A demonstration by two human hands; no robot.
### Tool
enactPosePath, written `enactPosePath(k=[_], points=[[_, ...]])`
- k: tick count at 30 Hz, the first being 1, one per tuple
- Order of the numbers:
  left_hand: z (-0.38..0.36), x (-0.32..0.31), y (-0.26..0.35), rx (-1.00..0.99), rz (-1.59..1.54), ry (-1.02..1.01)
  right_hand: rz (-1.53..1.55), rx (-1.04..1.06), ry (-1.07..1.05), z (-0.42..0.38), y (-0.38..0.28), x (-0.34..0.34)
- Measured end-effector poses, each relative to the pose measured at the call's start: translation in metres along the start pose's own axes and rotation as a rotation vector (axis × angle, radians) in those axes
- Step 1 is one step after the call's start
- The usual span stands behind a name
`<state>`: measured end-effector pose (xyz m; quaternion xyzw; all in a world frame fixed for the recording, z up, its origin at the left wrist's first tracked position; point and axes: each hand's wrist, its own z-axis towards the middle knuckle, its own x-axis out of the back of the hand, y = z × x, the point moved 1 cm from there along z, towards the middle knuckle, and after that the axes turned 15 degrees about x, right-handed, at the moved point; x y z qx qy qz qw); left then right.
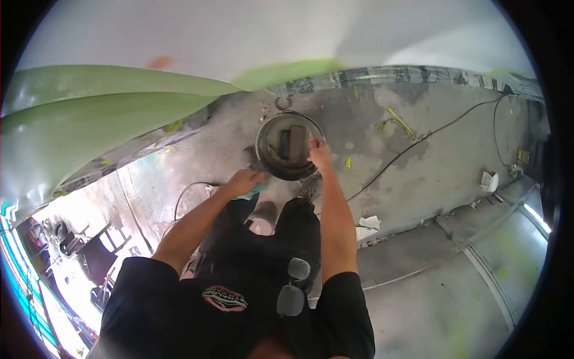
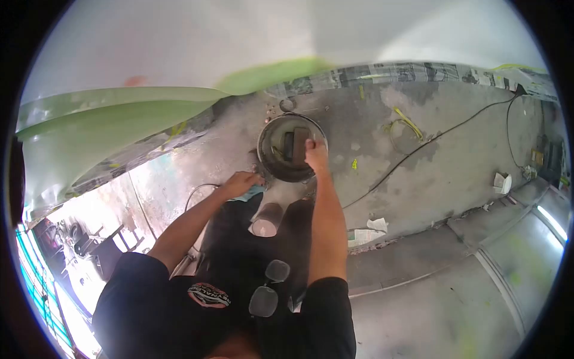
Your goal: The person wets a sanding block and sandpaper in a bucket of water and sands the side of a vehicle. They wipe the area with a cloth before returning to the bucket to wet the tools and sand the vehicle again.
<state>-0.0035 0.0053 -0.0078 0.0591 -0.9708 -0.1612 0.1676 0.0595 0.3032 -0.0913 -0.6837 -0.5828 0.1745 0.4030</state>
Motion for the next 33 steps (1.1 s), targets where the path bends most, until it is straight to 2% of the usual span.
enactPosePath(k=[1,2,3,5,7,9,10,12,14,16,17,19,20,22,23,25,28,29,31,32,33], points=[[0.006,-0.011,-0.006,-0.038,0.07,0.038,0.015,0.025,0.041,-0.004,0.008,0.0],[-0.005,-0.016,0.005,-0.048,-0.014,0.12,-0.188,0.138,0.084,-0.008,0.018,0.002],[0.121,-0.088,0.082,-0.223,-0.174,0.199,-0.525,0.298,0.237,0.064,0.085,0.105],[0.168,-0.12,0.054,-0.138,-0.104,0.171,-0.931,0.617,0.6,0.051,0.101,0.083],[0.212,-0.147,0.031,-0.044,-0.016,0.129,-0.625,0.735,0.644,0.028,0.098,0.057],[0.254,-0.166,0.018,0.071,0.099,0.085,-0.544,0.853,0.491,0.014,0.082,0.03],[0.269,-0.169,0.01,0.119,0.069,0.198,-0.608,0.906,0.311,0.012,0.079,0.012],[0.301,-0.158,-0.002,0.208,0.001,0.44,-0.522,0.748,0.198,0.046,0.108,-0.031],[0.352,-0.151,-0.028,0.245,-0.031,0.551,-0.522,0.486,-0.05,0.092,0.148,-0.063],[0.4,-0.154,-0.048,0.255,-0.314,0.674,-0.517,0.422,-0.177,0.141,0.184,-0.093],[0.428,-0.153,-0.057,0.253,-0.462,0.737,-0.473,0.351,-0.133,0.156,0.194,-0.106],[0.494,-0.159,-0.093,0.498,-0.982,0.429,-0.382,0.223,-0.061,0.182,0.203,-0.132],[0.514,-0.16,-0.107,0.615,-1.232,0.25,-0.415,0.272,0.004,0.187,0.21,-0.144],[0.516,-0.164,-0.095,0.576,-1.306,0.037,-0.481,0.359,0.145,0.189,0.233,-0.158],[0.507,-0.167,-0.081,0.553,-1.337,-0.076,-0.499,0.303,0.133,0.199,0.245,-0.161],[0.457,-0.157,-0.044,0.589,-1.288,-0.119,-0.534,0.183,0.112,0.212,0.27,-0.162],[0.437,-0.163,-0.028,0.581,-1.105,-0.085,-0.544,0.197,-0.198,0.206,0.236,-0.126],[0.435,-0.164,-0.025,0.567,-1.029,-0.052,-0.594,0.279,-0.121,0.203,0.233,-0.123],[0.432,-0.166,-0.032,0.502,-1.145,-0.232,-0.672,0.438,0.03,0.186,0.229,-0.128],[0.432,-0.167,-0.036,0.47,-1.197,-0.326,-0.718,0.44,0.023,0.183,0.228,-0.124],[0.493,-0.193,-0.065,0.362,-1.227,-0.348,-0.763,0.443,0.017,0.172,0.21,-0.117]])
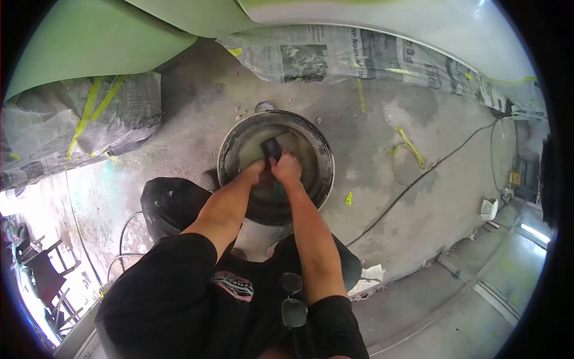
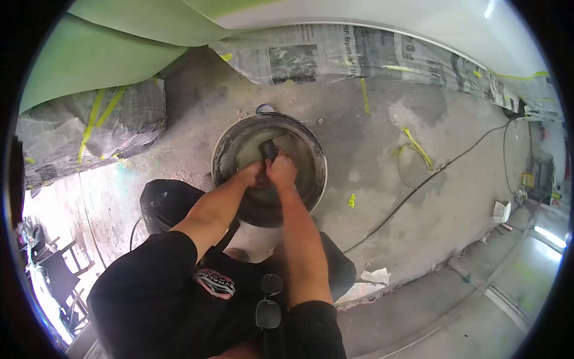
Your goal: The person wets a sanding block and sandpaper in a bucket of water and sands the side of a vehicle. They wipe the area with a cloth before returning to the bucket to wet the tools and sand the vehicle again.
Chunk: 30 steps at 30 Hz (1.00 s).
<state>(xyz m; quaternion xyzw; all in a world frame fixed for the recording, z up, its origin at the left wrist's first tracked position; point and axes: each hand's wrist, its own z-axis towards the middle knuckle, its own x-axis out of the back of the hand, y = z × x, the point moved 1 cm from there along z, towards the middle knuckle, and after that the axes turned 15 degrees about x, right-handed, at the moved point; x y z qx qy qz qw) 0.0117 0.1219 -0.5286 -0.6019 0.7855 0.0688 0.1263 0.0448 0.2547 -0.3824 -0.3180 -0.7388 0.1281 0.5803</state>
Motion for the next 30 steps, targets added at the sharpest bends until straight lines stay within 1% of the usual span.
enactPosePath(k=[1,2,3,4,5,6,7,8,9,10,12,13,14,17,20,23,25,26,27,28,29,30], points=[[0.067,0.022,-0.003,-0.071,-0.007,-0.082,-0.044,0.008,-0.015,-0.004,-0.008,0.017],[0.127,0.042,-0.006,-0.138,-0.019,-0.167,0.01,0.1,0.109,-0.005,-0.014,0.029],[0.101,0.03,-0.001,-0.29,0.313,0.143,0.07,0.179,0.232,-0.01,-0.016,0.036],[0.07,0.015,0.005,-0.354,0.636,0.512,0.136,0.238,0.352,-0.025,-0.021,0.04],[0.046,-0.001,0.005,-0.454,0.974,0.84,0.145,0.27,0.413,-0.04,-0.03,0.053],[0.059,-0.005,0.007,-0.451,1.047,0.808,0.143,0.315,0.482,-0.048,-0.041,0.076],[0.089,-0.005,0.005,-0.448,1.121,0.772,0.137,0.36,0.551,-0.057,-0.053,0.1],[0.123,-0.004,0.003,-0.448,1.186,0.735,0.263,0.271,0.538,-0.069,-0.059,0.12],[0.161,0.002,0.0,-0.585,1.266,0.684,0.389,0.187,0.522,-0.087,-0.066,0.14],[0.137,-0.005,-0.002,-0.568,1.139,0.633,0.514,0.105,0.499,-0.106,-0.073,0.158],[0.068,-0.023,-0.001,-0.572,0.862,0.535,0.783,0.019,0.548,-0.143,-0.089,0.194],[0.043,-0.03,0.002,-0.574,0.843,0.516,0.824,-0.008,0.57,-0.158,-0.096,0.208],[0.022,-0.035,0.004,-0.568,0.875,0.512,0.867,-0.034,0.592,-0.167,-0.099,0.219],[0.033,-0.023,-0.002,-0.586,1.466,0.635,0.839,-0.041,0.691,-0.171,-0.092,0.239],[0.105,0.012,-0.035,-0.818,1.448,0.536,0.74,0.067,0.785,-0.168,-0.103,0.265],[0.097,-0.007,-0.018,-0.164,1.434,0.409,0.709,0.036,0.798,-0.166,-0.093,0.27],[0.031,-0.035,-0.005,-0.194,1.279,0.505,0.734,0.026,0.815,-0.161,-0.085,0.271],[0.009,-0.044,-0.005,-0.207,1.203,0.546,0.751,0.02,0.821,-0.161,-0.082,0.272],[0.03,-0.034,-0.009,-0.37,1.303,0.584,0.771,0.014,0.826,-0.162,-0.079,0.273],[0.071,-0.011,-0.011,-0.535,1.399,0.62,0.786,0.018,0.841,-0.162,-0.077,0.274],[0.089,0.005,-0.009,-0.706,1.492,0.654,0.805,0.026,0.856,-0.163,-0.076,0.276],[0.077,0.008,-0.006,-0.635,1.337,0.575,0.826,0.034,0.871,-0.164,-0.077,0.277]])
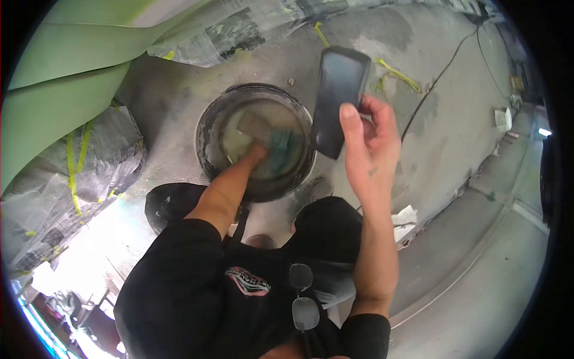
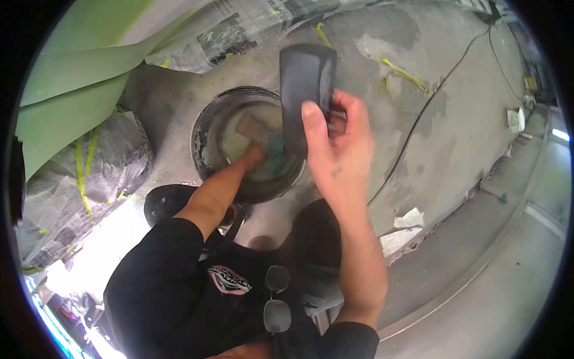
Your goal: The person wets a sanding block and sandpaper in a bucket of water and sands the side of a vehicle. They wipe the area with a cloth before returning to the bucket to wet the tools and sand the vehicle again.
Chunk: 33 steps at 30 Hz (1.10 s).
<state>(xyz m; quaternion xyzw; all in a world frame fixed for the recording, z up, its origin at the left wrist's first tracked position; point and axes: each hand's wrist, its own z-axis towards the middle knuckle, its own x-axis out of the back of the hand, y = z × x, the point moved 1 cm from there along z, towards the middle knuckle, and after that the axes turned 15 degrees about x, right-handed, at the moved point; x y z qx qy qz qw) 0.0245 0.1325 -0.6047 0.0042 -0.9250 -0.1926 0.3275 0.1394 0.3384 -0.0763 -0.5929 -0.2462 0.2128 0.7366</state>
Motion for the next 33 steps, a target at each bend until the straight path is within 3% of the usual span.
enactPosePath(k=[3,5,8,12,15,18,27,33], points=[[-0.049,0.072,0.039,0.228,-0.306,-0.231,-0.018,0.037,0.037,0.001,-0.008,0.0],[-0.097,0.128,0.074,0.437,-0.262,-0.419,-0.028,0.109,0.07,0.002,-0.001,-0.001],[-0.125,0.162,0.074,0.441,-0.3,-0.377,0.019,0.125,0.097,0.001,-0.006,-0.004],[-0.177,0.207,0.085,0.318,-0.435,-0.418,0.128,-0.006,0.14,0.01,0.01,-0.008],[-0.206,0.225,0.091,0.17,-0.652,-0.408,0.415,-0.224,0.186,0.017,0.027,-0.021],[-0.23,0.238,0.093,0.06,-0.848,-0.434,0.491,-0.378,0.235,0.014,0.029,-0.036],[-0.298,0.257,0.101,-0.177,-0.944,-0.495,0.246,-0.356,-0.17,-0.015,0.064,-0.045],[-0.307,0.265,0.097,-0.294,-0.976,-0.524,0.243,-0.401,-0.28,-0.05,0.002,-0.038]])
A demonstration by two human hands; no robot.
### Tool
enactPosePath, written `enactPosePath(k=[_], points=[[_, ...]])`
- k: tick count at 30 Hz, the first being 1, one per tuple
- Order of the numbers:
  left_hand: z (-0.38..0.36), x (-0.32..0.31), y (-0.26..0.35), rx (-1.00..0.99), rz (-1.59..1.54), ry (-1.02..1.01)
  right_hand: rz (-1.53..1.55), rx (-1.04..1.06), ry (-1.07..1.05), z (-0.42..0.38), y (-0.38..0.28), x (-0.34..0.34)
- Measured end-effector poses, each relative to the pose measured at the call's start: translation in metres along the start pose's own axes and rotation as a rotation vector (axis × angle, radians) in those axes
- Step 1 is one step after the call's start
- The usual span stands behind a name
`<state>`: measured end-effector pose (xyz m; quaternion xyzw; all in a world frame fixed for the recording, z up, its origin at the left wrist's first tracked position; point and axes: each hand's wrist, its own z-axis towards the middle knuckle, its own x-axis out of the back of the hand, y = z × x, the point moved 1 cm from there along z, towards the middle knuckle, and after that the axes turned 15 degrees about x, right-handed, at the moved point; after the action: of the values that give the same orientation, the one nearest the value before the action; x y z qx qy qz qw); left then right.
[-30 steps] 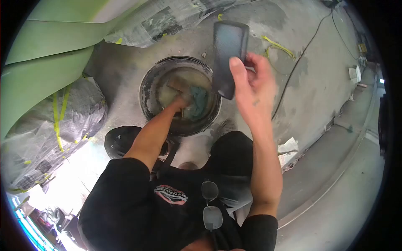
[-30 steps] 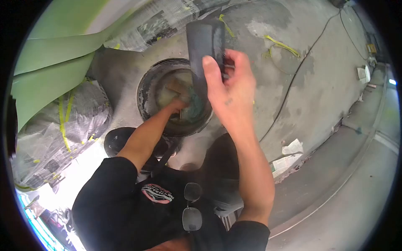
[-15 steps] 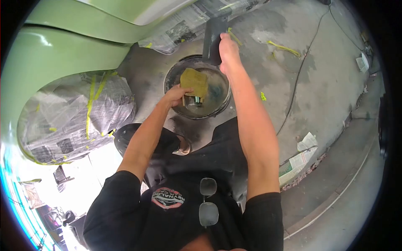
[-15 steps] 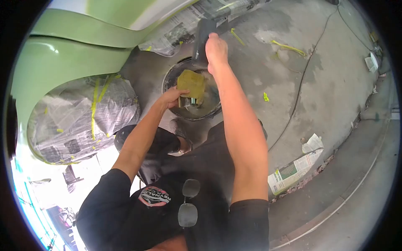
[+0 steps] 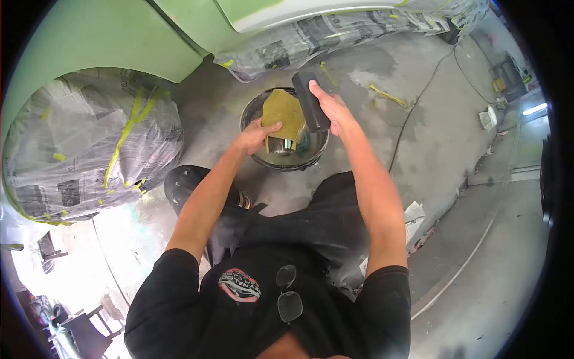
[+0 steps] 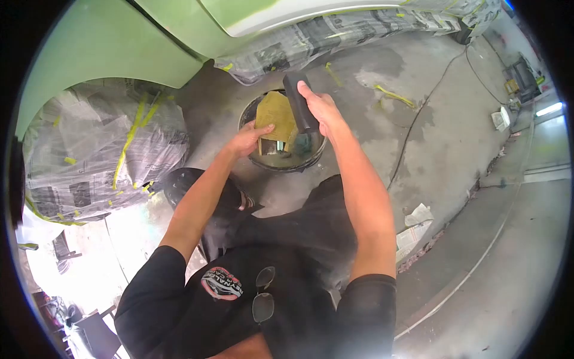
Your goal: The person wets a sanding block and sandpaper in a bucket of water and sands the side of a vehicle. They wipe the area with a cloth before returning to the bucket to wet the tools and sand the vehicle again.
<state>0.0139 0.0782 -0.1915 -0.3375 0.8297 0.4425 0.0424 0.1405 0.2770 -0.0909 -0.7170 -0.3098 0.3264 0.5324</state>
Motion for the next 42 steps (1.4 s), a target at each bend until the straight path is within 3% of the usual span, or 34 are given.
enactPosePath(k=[4,8,12,16,21,24,27,28,32,36,39,40,42], points=[[0.0,-0.001,0.006,-0.064,0.018,-0.015,0.108,-0.052,0.032,0.009,0.015,0.017],[0.007,0.001,0.008,-0.125,0.142,0.105,0.208,-0.157,0.168,0.025,0.022,0.023],[0.019,-0.004,0.003,-0.394,0.421,0.281,-0.066,-0.092,0.163,0.061,0.063,0.018],[0.026,-0.014,0.001,-0.415,0.329,0.304,-0.417,0.056,0.138,0.053,0.083,-0.008],[0.014,-0.03,0.007,-0.435,0.304,0.259,-0.27,0.087,-0.014,0.044,0.061,-0.023],[0.003,-0.037,0.015,-0.458,0.804,0.371,-0.218,0.162,-0.132,0.03,0.046,-0.032],[-0.003,-0.041,0.018,-0.362,0.996,0.432,-0.29,0.2,-0.165,0.038,0.061,-0.025],[-0.008,-0.044,0.021,-0.371,0.936,0.417,-0.183,0.283,-0.165,0.036,0.061,-0.024],[-0.023,-0.054,0.026,-0.477,0.681,0.354,0.333,0.064,-0.187,0.033,0.055,-0.008],[-0.018,-0.054,0.012,-0.54,0.436,0.286,0.442,-0.032,-0.093,0.043,0.067,0.011],[-0.007,-0.04,0.009,-0.465,0.194,0.156,0.469,-0.077,-0.04,0.041,0.06,0.015],[-0.01,-0.033,0.01,-0.403,0.276,0.286,0.478,-0.065,-0.039,0.042,0.063,0.018],[0.0,-0.021,0.005,-0.372,0.034,0.22,0.497,-0.042,-0.043,0.048,0.074,0.024]])
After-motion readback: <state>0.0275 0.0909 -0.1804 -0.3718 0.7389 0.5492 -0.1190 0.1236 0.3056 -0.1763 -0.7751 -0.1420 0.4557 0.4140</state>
